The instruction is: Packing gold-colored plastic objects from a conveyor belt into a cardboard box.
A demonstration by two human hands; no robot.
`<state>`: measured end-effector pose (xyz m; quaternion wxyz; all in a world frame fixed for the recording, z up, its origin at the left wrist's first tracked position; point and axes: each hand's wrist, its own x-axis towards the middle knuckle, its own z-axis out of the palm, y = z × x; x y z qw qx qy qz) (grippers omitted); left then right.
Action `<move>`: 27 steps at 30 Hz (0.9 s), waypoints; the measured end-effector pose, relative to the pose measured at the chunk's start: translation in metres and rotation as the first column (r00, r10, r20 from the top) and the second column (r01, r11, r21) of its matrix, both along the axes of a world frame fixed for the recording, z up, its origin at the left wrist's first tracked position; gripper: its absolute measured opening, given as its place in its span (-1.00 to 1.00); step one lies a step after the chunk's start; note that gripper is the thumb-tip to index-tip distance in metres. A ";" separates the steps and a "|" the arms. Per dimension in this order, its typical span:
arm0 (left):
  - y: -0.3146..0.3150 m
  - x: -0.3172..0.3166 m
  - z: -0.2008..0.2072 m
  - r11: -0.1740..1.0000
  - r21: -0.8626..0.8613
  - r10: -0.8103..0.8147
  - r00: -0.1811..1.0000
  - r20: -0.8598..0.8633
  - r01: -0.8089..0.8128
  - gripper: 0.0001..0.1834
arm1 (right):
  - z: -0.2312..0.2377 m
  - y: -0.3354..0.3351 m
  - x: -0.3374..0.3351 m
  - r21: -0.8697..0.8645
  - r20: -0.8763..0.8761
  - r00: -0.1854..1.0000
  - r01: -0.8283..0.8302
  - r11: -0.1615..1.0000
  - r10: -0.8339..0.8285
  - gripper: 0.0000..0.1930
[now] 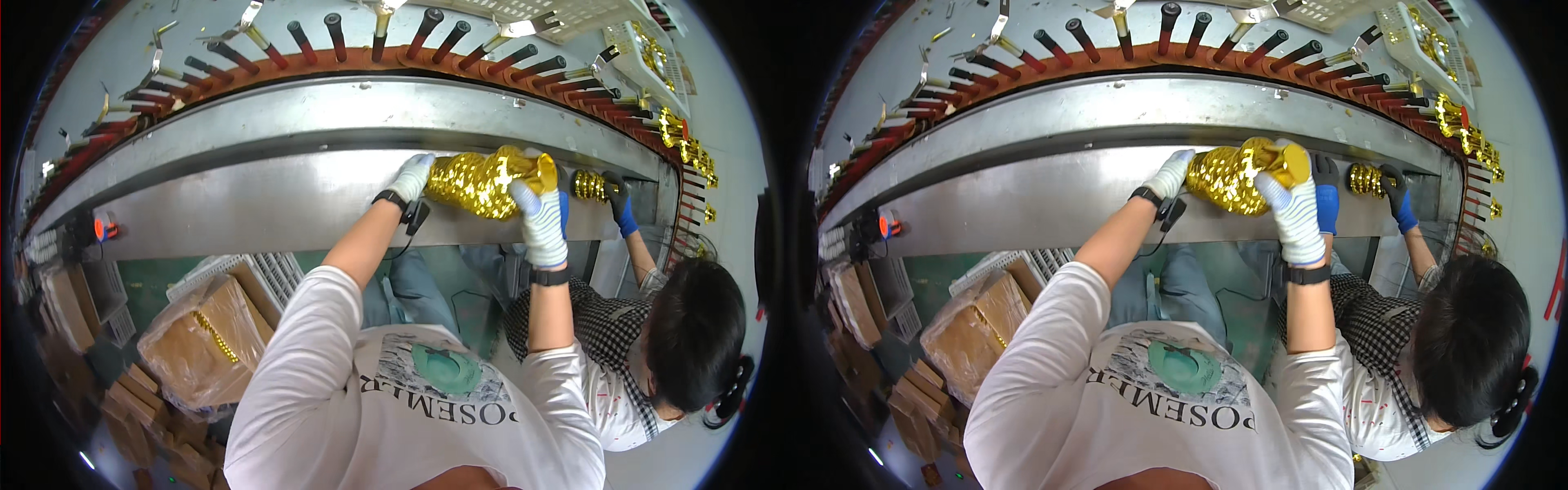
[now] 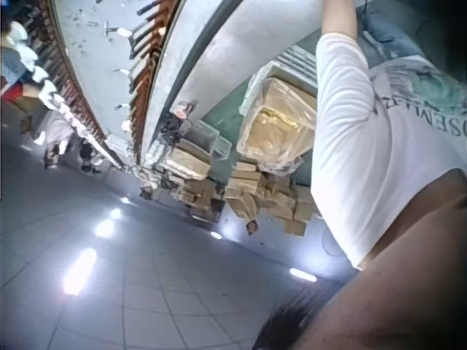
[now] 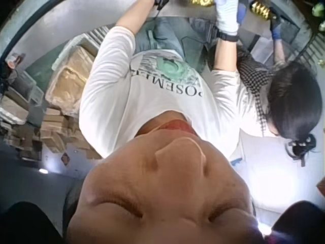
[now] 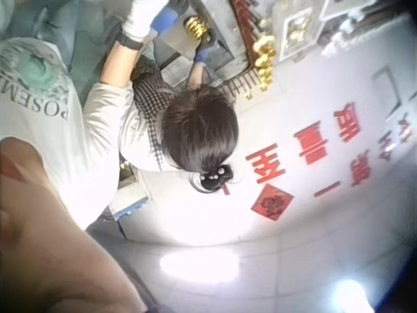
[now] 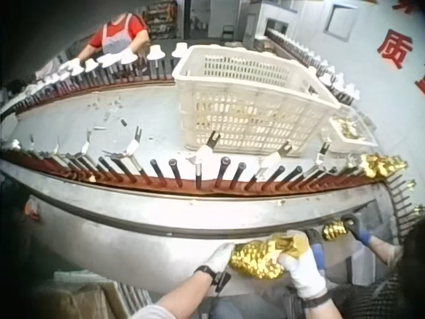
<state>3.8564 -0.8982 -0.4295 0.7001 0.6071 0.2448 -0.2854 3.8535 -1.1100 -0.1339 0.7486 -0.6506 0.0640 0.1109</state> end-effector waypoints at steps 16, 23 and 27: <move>0.073 -0.251 0.130 0.299 -0.441 0.561 0.529 -0.637 -0.847 -0.37 | 0.014 0.076 -0.140 0.069 -0.137 0.904 -0.398 0.915 0.404 -0.42; 0.101 -0.304 0.159 0.336 -0.585 0.782 0.565 -0.263 -0.738 -0.49 | 0.027 0.048 -0.136 0.358 -0.297 0.853 -0.317 0.878 0.429 -0.15; 0.163 -0.357 0.216 0.206 -0.531 0.935 0.326 -0.142 -0.822 -0.51 | 0.081 0.141 -0.151 0.342 -0.114 0.835 -0.476 0.810 0.538 -0.10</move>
